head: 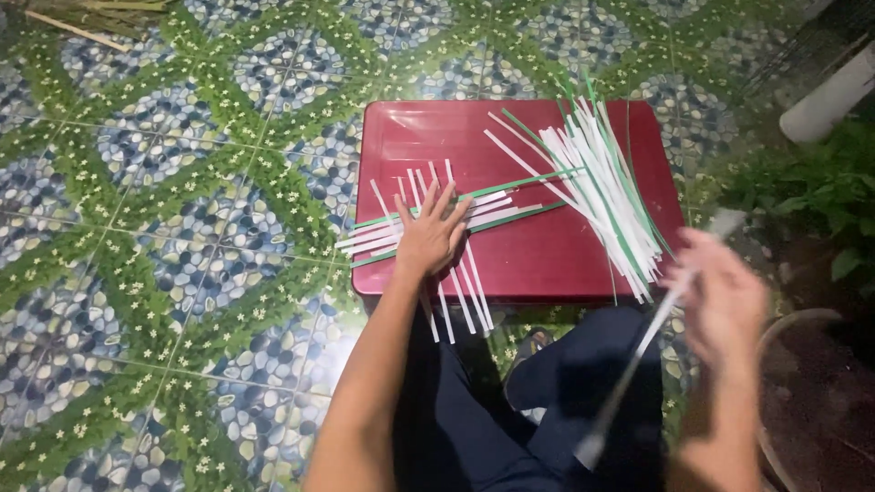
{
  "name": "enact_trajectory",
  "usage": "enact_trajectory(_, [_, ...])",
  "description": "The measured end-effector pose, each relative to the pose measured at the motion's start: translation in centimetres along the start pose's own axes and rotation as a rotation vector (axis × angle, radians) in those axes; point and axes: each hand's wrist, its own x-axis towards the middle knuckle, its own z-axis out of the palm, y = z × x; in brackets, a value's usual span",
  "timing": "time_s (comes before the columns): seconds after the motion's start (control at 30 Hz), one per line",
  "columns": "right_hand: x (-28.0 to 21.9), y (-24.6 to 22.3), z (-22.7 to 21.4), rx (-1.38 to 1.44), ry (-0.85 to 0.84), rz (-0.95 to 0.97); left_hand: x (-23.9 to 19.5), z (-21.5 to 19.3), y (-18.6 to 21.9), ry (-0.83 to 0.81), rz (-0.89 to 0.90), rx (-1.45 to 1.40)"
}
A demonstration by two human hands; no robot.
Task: The person weaves white and green plastic strips by hand on a red surface. They repeatedly interlace the strips in a basket-weave pattern, adjusting alignment and tension throughout the process.
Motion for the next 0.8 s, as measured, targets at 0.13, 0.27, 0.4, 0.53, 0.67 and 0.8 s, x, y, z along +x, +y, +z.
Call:
enact_trajectory(0.13, [2.0, 4.8, 5.8, -0.134, -0.108, -0.111, 0.2, 1.8, 0.4, 0.089, 0.014, 0.050])
enact_trajectory(0.27, [5.2, 9.7, 9.4, -0.153, -0.213, 0.024, 0.2, 1.9, 0.4, 0.027, 0.032, 0.045])
enact_trajectory(0.4, [5.8, 9.6, 11.4, -0.145, -0.204, 0.089, -0.1, 1.6, 0.2, -0.050, 0.043, -0.019])
enact_trajectory(0.53, [5.0, 7.4, 12.3, -0.241, -0.208, 0.121, -0.1, 1.7, 0.0, -0.061, 0.037, -0.047])
enact_trajectory(0.67, [5.8, 8.2, 12.8, -0.231, -0.186, 0.135, 0.0, 1.6, 0.0, -0.040, 0.013, -0.083])
enact_trajectory(0.8, [8.1, 10.4, 12.1, -0.344, -0.098, 0.047, 0.0, 2.0, 0.0, -0.022, 0.019, -0.063])
